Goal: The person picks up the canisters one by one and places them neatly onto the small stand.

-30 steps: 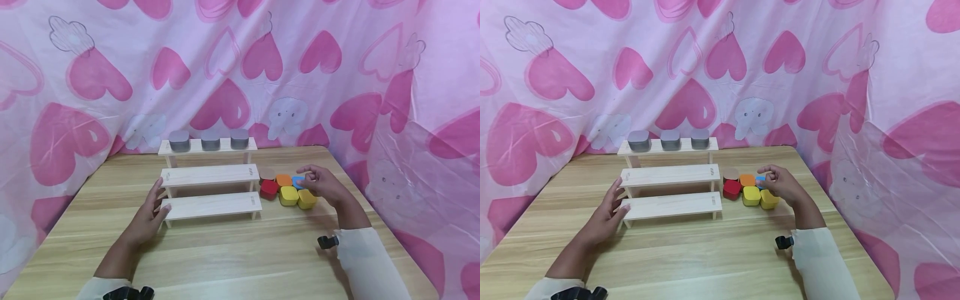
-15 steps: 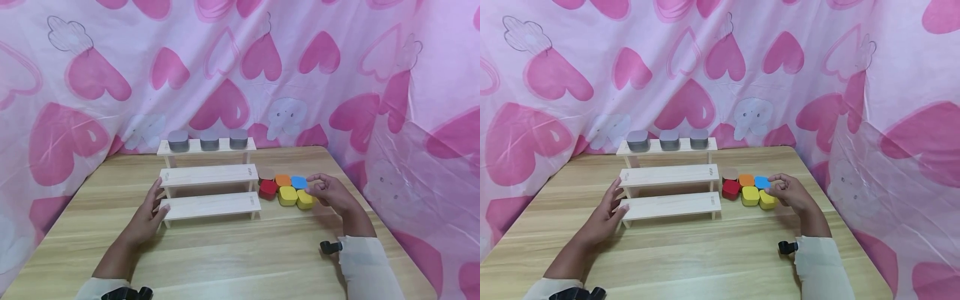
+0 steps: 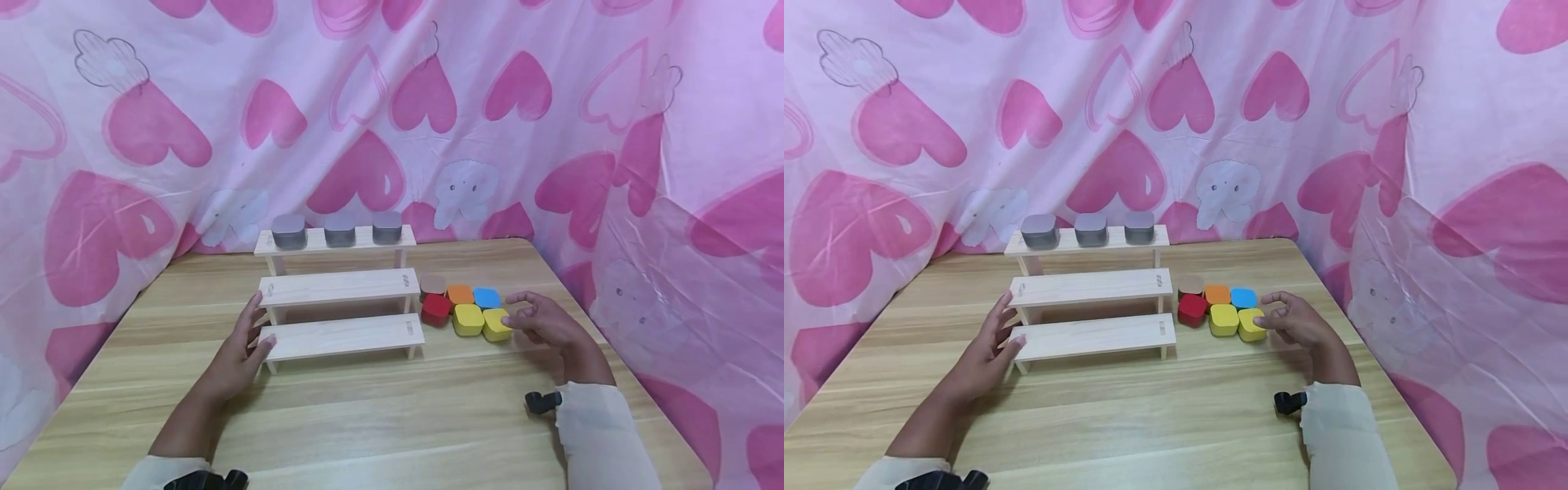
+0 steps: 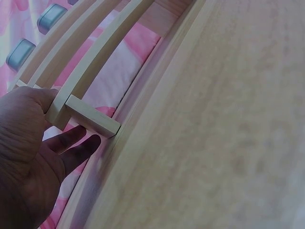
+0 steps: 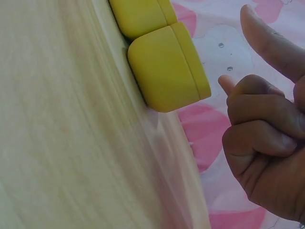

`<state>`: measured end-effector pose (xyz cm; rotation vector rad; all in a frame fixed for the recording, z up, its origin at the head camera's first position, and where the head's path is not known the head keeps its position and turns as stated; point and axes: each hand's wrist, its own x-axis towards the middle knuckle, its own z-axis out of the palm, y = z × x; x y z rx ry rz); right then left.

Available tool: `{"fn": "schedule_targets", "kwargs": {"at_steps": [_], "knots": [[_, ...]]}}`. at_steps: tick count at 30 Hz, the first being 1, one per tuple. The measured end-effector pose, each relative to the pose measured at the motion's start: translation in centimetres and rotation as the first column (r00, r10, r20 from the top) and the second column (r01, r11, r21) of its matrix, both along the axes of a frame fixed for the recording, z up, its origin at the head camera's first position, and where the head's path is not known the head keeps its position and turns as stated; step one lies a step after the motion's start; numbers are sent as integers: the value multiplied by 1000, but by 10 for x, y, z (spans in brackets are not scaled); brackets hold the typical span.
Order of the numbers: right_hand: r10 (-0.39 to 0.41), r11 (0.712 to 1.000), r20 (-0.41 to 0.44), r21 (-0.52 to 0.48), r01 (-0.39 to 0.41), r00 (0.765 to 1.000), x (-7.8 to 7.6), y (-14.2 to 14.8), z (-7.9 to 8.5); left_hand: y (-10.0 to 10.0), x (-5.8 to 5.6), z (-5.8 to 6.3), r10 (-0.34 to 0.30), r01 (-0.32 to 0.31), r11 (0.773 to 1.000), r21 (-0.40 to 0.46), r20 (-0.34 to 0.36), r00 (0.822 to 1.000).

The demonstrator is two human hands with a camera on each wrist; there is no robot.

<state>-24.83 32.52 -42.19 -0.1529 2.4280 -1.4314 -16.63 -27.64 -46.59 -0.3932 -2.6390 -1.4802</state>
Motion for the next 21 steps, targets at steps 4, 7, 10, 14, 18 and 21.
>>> {"fn": "schedule_targets", "kwargs": {"at_steps": [4,7,10,14,18,21], "knots": [[7,1000,30,22,-8,1000,-2,0,-3,-1,0,-1,1,-1,1000,1,10,1000],[19,999,65,29,-21,998,-4,0,-5,-2,-1,-1,0,0,1000,2,12,1000],[35,999,84,34,-38,996,-5,0,-6,-2,-2,0,1,-1,1000,0,13,1000],[52,998,88,43,-56,995,-6,2,-8,-2,-1,0,-4,4,1000,-1,11,1000],[57,996,98,63,-63,994,-7,3,-11,-3,-1,0,-6,6,1000,-3,16,1000],[33,995,111,91,-43,993,-8,3,-13,-3,-1,0,-8,8,1000,-2,17,1000]]}}
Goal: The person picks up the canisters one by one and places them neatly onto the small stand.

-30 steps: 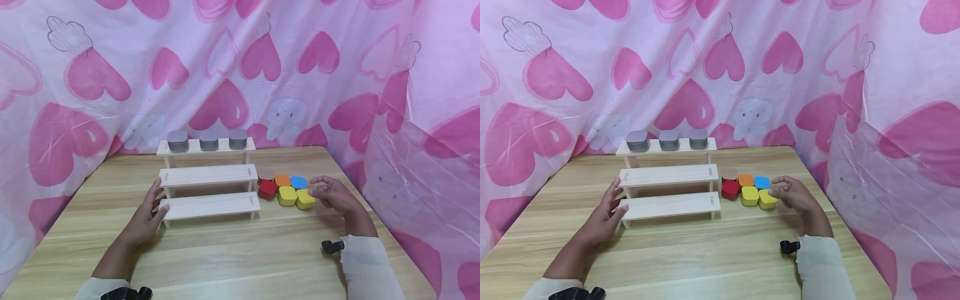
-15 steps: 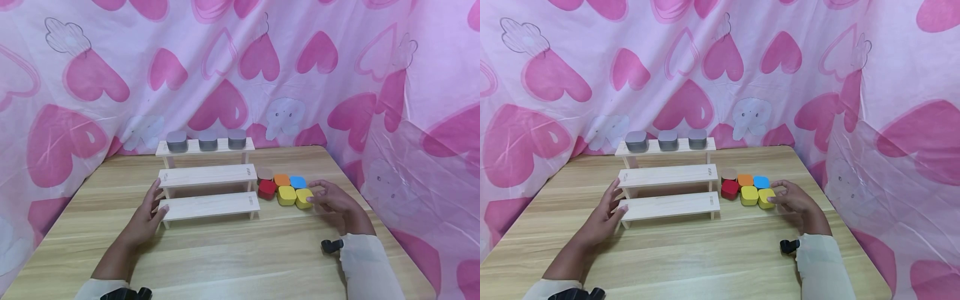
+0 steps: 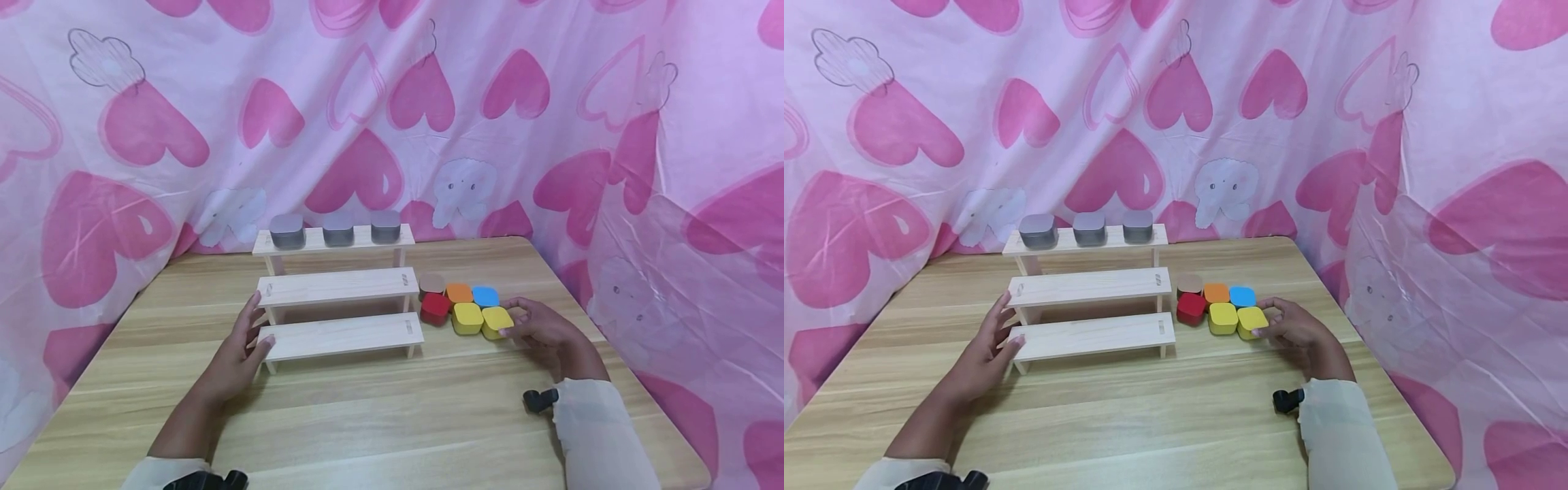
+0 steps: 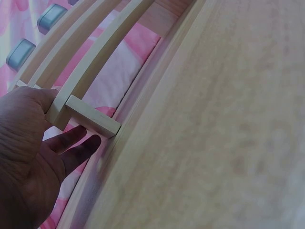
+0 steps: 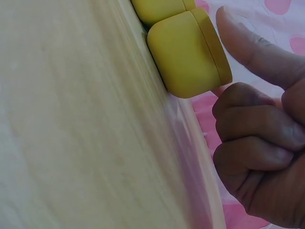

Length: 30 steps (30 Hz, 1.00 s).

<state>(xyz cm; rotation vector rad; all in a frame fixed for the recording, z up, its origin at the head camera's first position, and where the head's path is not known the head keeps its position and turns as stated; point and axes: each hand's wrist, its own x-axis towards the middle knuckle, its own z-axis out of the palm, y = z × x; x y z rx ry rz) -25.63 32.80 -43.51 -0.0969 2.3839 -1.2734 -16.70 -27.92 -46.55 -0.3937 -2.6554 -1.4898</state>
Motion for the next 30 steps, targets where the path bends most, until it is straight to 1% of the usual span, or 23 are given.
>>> {"fn": "schedule_targets", "kwargs": {"at_steps": [5,9,12,17,21,24,27,30], "knots": [[-49,997,7,54,48,999,-1,-3,-3,0,0,0,-4,4,1000,3,-2,1000],[-49,996,3,79,48,999,-1,-3,-4,0,0,0,-8,8,1000,7,4,1000],[-33,995,-10,89,34,999,0,-2,-5,0,0,0,-7,7,1000,12,11,1000],[-16,996,-29,85,19,999,1,-1,-5,0,0,2,-3,3,1000,15,30,1000],[-11,996,-8,83,12,1000,1,2,-4,0,1,3,-5,4,1000,17,35,999],[-27,995,-1,97,27,1000,1,2,-3,0,1,3,-5,4,1000,14,30,1000],[-36,993,-11,115,37,999,2,3,-2,0,1,2,-4,3,1000,11,26,1000],[-33,994,-23,106,35,999,3,4,-1,0,0,2,-3,3,1000,9,23,1000]]}}
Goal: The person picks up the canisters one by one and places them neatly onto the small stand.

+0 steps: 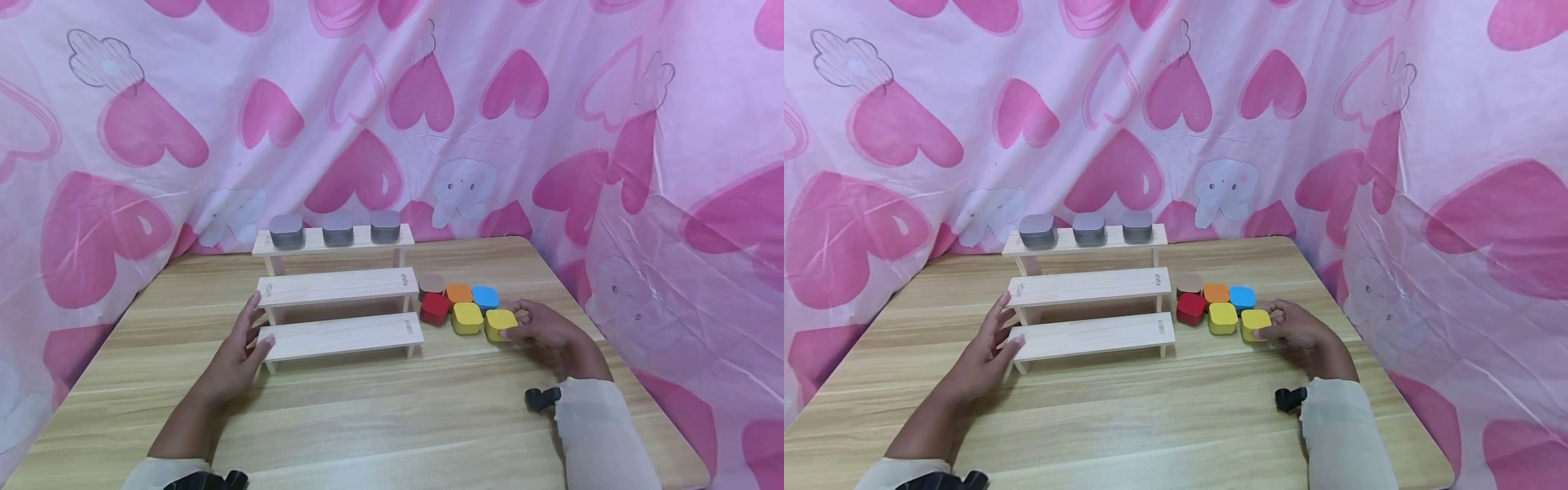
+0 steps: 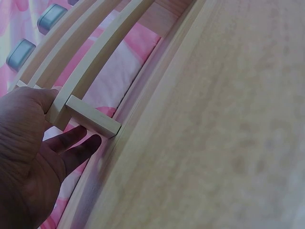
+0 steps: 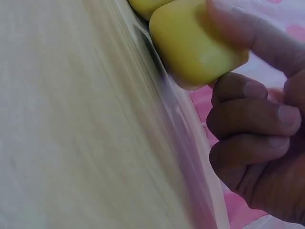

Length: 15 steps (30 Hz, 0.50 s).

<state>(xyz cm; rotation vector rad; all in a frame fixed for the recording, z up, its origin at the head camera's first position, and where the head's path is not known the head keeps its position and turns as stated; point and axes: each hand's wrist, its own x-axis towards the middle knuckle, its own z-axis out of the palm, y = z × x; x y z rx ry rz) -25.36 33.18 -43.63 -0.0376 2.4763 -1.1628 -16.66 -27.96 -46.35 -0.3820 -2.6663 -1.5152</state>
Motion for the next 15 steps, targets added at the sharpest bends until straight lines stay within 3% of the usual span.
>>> {"fn": "schedule_targets", "kwargs": {"at_steps": [10,15], "knots": [[54,992,-54,-110,-59,997,5,7,7,0,0,-1,1,-1,1000,3,-6,1000],[24,990,-78,-134,-34,997,6,5,10,-1,0,-1,-2,2,1000,6,-10,1000]]}}
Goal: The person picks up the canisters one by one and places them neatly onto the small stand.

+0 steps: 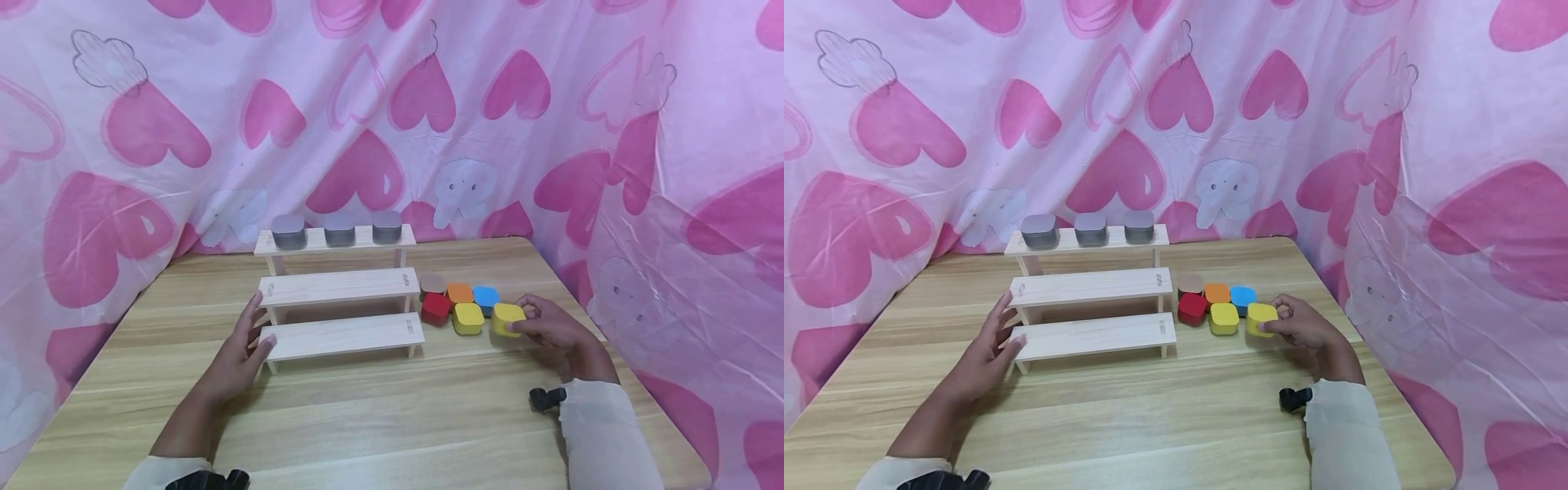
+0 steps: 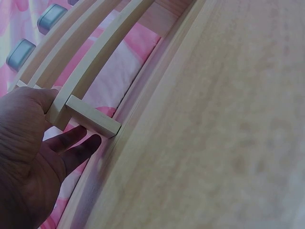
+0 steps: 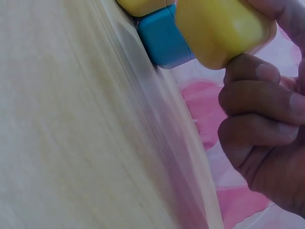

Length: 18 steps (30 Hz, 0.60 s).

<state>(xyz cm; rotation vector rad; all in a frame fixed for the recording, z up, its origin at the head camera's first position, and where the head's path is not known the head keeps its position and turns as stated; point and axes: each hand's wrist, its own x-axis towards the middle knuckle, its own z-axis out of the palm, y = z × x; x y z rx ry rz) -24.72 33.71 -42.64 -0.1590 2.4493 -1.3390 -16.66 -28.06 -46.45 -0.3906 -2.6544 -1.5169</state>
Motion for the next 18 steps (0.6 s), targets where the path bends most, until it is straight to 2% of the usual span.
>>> {"fn": "schedule_targets", "kwargs": {"at_steps": [10,18], "knots": [[-95,993,-167,-92,81,981,4,-12,6,0,0,0,4,-4,1000,-3,-3,1000],[-128,991,-201,-65,117,971,5,-21,14,1,0,-2,4,-4,1000,6,-3,1000]]}}
